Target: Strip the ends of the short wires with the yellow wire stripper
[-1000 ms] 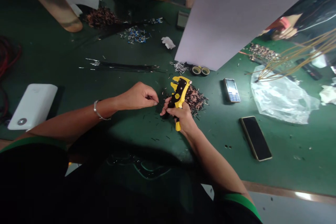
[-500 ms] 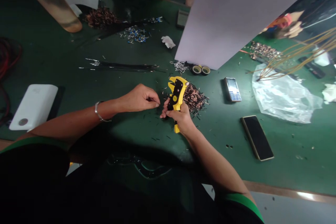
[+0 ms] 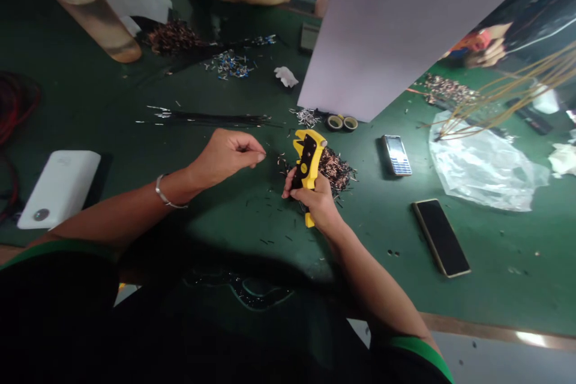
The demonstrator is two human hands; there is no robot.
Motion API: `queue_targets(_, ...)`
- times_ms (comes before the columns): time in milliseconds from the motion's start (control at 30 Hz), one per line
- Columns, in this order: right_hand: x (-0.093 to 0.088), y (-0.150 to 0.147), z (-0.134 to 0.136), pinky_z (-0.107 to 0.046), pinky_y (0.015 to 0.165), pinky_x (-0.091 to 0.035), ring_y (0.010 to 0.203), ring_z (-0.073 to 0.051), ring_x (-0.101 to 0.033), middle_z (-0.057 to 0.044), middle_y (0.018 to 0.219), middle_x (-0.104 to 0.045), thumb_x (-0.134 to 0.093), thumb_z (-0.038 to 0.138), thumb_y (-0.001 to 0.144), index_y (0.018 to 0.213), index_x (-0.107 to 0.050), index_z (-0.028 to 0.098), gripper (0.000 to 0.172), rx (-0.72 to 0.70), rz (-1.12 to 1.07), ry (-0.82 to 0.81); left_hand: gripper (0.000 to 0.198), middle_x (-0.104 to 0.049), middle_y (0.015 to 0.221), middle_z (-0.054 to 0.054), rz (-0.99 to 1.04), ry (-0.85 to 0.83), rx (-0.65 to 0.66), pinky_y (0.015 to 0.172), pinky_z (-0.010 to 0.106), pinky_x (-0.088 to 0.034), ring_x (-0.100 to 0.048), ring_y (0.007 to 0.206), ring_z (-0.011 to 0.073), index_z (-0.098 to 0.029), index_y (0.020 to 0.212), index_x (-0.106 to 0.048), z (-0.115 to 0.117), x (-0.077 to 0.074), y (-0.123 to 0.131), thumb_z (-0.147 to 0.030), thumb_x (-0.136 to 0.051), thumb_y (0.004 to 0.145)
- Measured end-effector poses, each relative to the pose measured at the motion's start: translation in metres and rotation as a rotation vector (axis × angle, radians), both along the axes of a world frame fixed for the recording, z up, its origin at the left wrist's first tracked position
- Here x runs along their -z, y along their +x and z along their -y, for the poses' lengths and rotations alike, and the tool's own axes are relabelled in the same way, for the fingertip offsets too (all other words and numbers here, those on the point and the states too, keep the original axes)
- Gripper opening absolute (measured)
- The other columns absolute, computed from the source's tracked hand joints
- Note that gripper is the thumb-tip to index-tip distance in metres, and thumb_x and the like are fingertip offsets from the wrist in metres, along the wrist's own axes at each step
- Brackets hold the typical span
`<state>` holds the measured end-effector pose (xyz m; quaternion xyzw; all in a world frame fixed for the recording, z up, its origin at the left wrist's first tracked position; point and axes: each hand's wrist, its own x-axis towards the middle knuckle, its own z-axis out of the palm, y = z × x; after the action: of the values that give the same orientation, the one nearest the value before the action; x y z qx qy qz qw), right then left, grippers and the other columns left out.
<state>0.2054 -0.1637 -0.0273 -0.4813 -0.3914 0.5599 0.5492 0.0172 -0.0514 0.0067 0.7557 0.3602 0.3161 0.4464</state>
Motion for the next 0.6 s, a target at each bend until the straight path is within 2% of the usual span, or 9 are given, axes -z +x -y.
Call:
queue_targets(67, -0.001, -0.001, 0.001, -0.038, 0.071, -0.053, 0.067, -0.018, -0.064, 0.000, 0.075, -0.066, -0.065, 0.012, 0.062, 0.090, -0.063, 0.019, 0.029, -0.010, 0.024, -0.008, 0.009, -0.064, 0.054, -0.001, 0.047, -0.047, -0.090, 0.048, 0.021, -0.039, -0.053, 0.049, 0.0083, -0.016, 0.066, -0.070, 0.001, -0.003, 0.000, -0.017, -0.063, 0.072)
queue_targets(200, -0.003, -0.007, 0.004, -0.039, 0.073, -0.052, 0.070, -0.020, -0.066, -0.001, 0.079, -0.069, -0.066, 0.013, 0.062, 0.094, -0.064, 0.019, 0.033, -0.066, 0.016, -0.062, 0.010, -0.063, 0.052, -0.001, 0.092, -0.005, -0.171, 0.052, 0.022, -0.043, -0.055, 0.050, 0.0086, -0.016, 0.064, -0.069, 0.005, -0.006, 0.001, -0.017, -0.065, 0.072)
queue_targets(600, -0.006, -0.013, 0.009, -0.042, 0.078, -0.052, 0.074, -0.021, -0.067, -0.003, 0.083, -0.071, -0.066, 0.015, 0.063, 0.099, -0.064, 0.019, 0.035, -0.161, -0.026, -0.091, 0.011, -0.062, 0.050, -0.002, 0.126, -0.023, -0.186, 0.051, 0.021, -0.043, -0.054, 0.049, 0.0079, -0.016, 0.061, -0.068, 0.009, -0.006, 0.004, -0.017, -0.067, 0.072)
